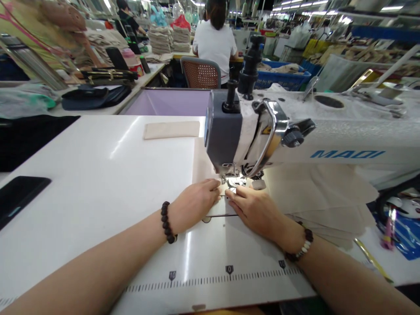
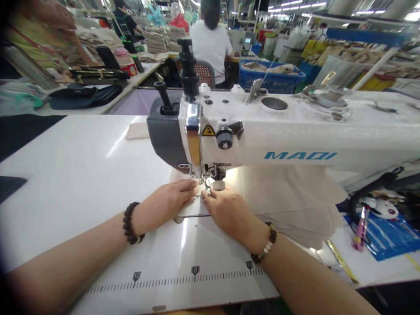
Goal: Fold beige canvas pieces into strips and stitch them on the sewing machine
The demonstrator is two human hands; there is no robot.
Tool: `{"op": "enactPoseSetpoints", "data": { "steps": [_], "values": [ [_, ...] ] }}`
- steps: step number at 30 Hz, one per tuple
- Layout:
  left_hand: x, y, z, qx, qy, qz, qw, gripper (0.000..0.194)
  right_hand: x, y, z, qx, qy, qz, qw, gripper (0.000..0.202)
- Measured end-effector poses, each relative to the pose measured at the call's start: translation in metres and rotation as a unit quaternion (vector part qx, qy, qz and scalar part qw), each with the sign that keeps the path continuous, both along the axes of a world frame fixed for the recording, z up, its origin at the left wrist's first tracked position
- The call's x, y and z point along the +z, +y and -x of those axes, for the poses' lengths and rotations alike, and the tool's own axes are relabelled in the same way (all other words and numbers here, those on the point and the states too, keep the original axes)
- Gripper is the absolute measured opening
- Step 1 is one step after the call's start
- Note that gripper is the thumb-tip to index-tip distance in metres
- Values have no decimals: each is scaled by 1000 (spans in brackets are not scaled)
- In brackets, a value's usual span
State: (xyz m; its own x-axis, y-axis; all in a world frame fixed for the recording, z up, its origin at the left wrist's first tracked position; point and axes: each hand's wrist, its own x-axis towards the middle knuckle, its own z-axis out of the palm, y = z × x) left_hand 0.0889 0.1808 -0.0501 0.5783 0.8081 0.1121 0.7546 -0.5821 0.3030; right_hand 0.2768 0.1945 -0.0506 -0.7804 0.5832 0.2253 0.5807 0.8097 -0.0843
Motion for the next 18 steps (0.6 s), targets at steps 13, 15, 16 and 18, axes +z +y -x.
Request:
{"op": "enactPoseSetpoints", "data": {
  "steps": [13, 15, 16, 18],
  "values": [
    [0, 13, -1, 34, 15, -48, 998, 9, 1, 0, 1, -11, -6, -2, 1000, 14],
    [1, 13, -1, 41, 14, -52, 998, 10, 1, 0, 2, -11, -9, 3, 1000, 15],
    [1, 13, -1, 44, 13, -51, 998, 11, 1, 0, 2, -12, -11, 6, 1000, 15],
    [1, 13, -1, 47, 14, -50, 998, 13, 1, 0, 2, -15, -14, 10, 1000, 15]
  ]
}}
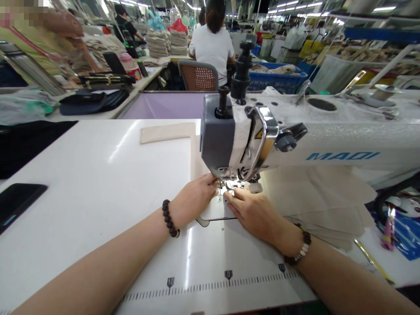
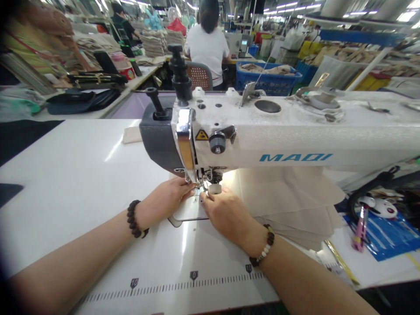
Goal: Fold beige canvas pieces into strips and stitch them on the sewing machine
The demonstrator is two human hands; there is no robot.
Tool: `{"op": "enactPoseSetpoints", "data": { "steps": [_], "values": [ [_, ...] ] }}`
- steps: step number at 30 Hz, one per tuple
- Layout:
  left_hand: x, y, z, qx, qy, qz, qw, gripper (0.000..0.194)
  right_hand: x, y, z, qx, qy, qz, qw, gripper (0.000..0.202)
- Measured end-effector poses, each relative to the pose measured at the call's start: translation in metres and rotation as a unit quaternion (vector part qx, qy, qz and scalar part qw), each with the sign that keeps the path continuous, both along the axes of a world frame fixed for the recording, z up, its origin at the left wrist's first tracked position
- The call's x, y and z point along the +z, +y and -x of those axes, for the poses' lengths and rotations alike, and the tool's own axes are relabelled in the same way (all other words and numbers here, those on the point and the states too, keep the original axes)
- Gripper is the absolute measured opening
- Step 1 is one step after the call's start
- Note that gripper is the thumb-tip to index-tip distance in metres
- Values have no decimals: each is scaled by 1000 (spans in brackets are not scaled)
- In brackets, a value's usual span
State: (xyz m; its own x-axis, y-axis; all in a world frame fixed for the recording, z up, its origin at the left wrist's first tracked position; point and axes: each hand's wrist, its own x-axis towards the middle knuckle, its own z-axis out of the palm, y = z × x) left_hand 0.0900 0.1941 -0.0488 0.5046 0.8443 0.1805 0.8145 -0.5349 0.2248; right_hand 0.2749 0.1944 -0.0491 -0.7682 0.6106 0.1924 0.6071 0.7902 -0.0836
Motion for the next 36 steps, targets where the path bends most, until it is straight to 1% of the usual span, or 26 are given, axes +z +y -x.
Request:
{"op": "enactPoseSetpoints", "data": {
  "steps": [8, 17, 22, 26, 29, 32, 34, 36],
  "values": [
    [-1, 1, 0, -5, 7, 2, 1000, 11, 0, -1, -1, 4, 0, 4, 1000, 15],
    [-3, -2, 1, 0, 33, 7, 999, 15, 0, 0, 0, 11, 2, -1, 1000, 15],
    [-1, -3, 1, -1, 32, 21, 999, 18, 0, 0, 0, 12, 8, -9, 1000, 15],
    [0, 0, 1, 4, 31, 27, 999, 18, -1, 0, 0, 13, 7, -7, 1000, 15],
    [5, 1, 2, 5, 40, 29, 999, 19, 0, 0, -1, 11, 2, 1, 1000, 13],
    [16, -11, 1, -10, 78, 47, 996, 20, 1, 0, -2, 15, 14, 4, 1000, 14],
    [22, -26, -2, -24, 104, 75, 991, 22, 2, 0, -5, 35, 34, 8, 999, 17],
    [25, -43, -6, -49, 113, 86, 989, 22, 2, 0, -10, 69, 49, 11, 996, 20]
  ]
}}
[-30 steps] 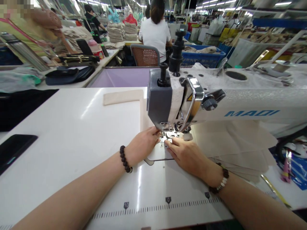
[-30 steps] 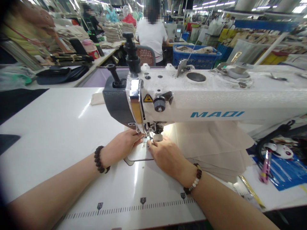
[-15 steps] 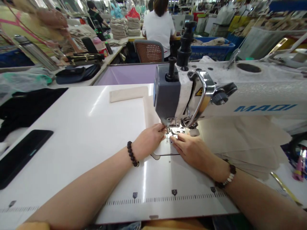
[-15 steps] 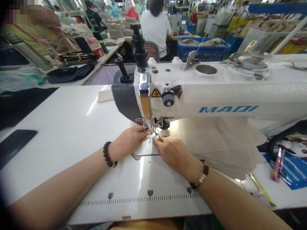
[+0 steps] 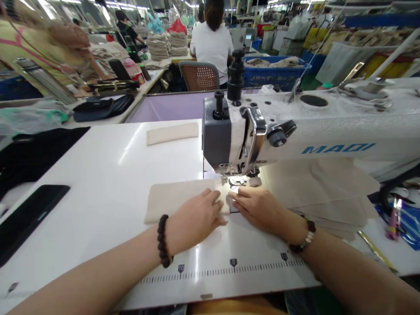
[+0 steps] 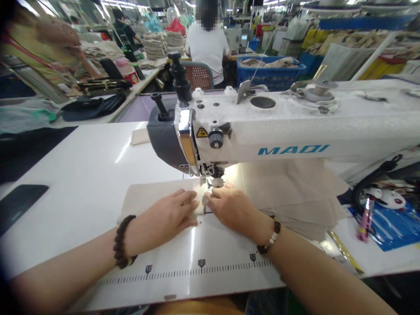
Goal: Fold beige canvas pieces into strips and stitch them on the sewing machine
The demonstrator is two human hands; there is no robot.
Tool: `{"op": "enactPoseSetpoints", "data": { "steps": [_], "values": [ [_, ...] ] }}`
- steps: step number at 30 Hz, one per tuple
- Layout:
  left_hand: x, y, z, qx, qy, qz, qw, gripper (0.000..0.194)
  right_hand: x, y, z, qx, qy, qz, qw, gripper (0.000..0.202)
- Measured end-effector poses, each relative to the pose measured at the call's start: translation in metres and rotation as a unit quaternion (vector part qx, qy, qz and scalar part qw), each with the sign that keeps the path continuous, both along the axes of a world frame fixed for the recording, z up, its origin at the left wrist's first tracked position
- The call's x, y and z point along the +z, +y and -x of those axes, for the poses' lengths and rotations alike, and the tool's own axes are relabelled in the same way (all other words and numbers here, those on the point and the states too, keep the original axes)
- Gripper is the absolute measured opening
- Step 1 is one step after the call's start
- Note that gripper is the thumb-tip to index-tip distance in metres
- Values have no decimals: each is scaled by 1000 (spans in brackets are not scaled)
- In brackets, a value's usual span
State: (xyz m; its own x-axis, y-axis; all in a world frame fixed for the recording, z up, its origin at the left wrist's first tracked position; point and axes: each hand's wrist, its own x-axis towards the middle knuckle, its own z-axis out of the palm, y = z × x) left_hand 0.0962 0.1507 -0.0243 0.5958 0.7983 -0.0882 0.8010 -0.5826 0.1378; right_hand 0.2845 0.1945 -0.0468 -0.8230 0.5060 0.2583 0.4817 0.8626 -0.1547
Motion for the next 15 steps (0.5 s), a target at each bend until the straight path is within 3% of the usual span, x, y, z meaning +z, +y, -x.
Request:
{"op": "enactPoseSetpoints", "data": {
  "steps": [4, 8, 15],
  "values": [
    [-8, -22, -4, -57, -30, -26, 998, 19, 0, -1, -7, 74, -23, -10, 997, 29],
    [-22, -27, 0, -65, -55, -42, 995, 27, -1, -3, -10, 119, -37, 6, 992, 30],
    [-25, -23, 1, -40, -77, -47, 995, 29, -2, -4, -7, 93, -32, -12, 995, 31]
  ]
}}
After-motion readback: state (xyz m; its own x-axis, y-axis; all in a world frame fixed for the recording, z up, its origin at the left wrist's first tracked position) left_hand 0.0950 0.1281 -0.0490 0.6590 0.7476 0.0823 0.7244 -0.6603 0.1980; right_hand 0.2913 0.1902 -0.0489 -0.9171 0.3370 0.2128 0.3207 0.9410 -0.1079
